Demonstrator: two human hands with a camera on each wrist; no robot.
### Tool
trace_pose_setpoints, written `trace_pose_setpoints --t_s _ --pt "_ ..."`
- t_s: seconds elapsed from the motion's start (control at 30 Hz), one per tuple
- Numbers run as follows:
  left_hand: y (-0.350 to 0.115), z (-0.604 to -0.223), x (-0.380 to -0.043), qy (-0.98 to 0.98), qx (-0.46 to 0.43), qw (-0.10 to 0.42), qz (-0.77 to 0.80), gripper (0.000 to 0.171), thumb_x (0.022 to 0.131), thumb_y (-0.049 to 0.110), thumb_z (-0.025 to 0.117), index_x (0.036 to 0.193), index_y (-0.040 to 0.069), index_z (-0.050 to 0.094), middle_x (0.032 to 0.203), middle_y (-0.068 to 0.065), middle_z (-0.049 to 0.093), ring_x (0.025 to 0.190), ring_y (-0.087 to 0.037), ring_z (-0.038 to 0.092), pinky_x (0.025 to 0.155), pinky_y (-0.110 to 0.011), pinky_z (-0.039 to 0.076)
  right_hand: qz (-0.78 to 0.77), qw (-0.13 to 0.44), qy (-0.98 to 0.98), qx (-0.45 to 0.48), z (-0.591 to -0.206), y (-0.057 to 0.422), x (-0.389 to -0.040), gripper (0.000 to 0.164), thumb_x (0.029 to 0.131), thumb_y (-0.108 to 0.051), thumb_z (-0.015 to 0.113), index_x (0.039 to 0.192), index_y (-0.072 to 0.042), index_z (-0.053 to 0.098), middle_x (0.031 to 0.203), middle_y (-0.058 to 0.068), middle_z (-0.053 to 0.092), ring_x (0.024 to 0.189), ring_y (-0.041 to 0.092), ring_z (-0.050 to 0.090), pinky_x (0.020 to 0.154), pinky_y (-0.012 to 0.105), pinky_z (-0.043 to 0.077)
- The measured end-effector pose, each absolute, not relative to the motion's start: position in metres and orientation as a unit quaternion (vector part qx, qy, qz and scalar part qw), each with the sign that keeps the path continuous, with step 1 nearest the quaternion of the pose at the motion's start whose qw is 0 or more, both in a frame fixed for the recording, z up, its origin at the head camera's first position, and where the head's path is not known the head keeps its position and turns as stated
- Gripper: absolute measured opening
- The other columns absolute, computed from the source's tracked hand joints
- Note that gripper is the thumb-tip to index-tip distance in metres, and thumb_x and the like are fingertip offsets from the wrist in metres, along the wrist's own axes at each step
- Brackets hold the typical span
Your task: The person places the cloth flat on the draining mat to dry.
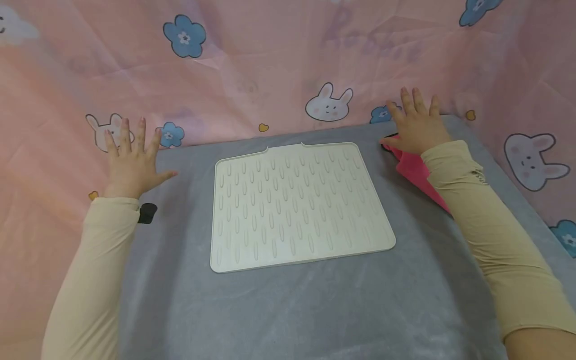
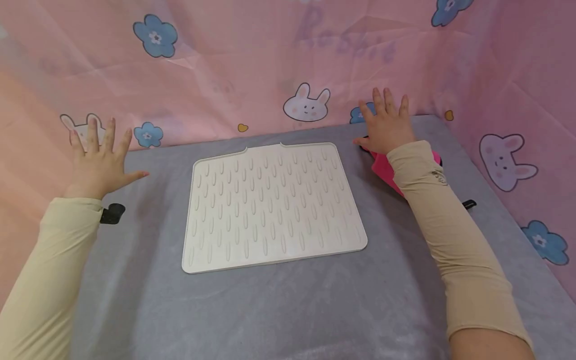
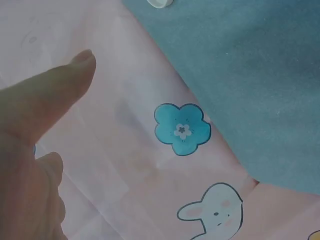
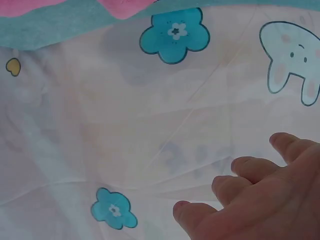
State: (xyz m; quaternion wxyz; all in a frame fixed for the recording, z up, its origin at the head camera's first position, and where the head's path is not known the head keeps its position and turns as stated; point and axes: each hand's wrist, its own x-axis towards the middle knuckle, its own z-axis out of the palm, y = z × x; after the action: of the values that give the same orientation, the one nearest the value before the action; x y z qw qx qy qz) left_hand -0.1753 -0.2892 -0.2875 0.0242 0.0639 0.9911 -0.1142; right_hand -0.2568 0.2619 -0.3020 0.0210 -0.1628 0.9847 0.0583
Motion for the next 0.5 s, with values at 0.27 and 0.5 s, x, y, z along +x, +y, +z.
trace_pose_setpoints --t_s 0.27,0.5 --pt "-0.287 -0.289 -0.170 0.996 0.056 0.033 -0.058 0.093 0.090 0.054 0.053 0.152 0.004 0.005 0.153 -0.025 -0.018 0.135 -0.046 -0.025 0.103 -0.067 -0.012 0.024 -0.015 0.983 -0.180 -0.306 0.265 -0.252 0.076 0.094 -0.035 0.057 0.149 0.002 0.018 0.149 0.035 0.014 0.138 0.049 0.010 0.104 0.070 0.005" --pt "-0.281 -0.297 -0.149 0.997 0.058 0.047 0.015 0.092 0.091 0.049 0.055 0.151 0.000 0.006 0.152 -0.031 -0.013 0.134 -0.053 -0.019 0.102 -0.071 -0.005 -0.075 -0.072 0.980 -0.168 -0.319 0.276 -0.231 0.056 0.091 -0.020 0.063 0.135 0.008 0.043 0.130 0.034 0.045 0.114 0.051 0.044 0.094 0.063 0.036"
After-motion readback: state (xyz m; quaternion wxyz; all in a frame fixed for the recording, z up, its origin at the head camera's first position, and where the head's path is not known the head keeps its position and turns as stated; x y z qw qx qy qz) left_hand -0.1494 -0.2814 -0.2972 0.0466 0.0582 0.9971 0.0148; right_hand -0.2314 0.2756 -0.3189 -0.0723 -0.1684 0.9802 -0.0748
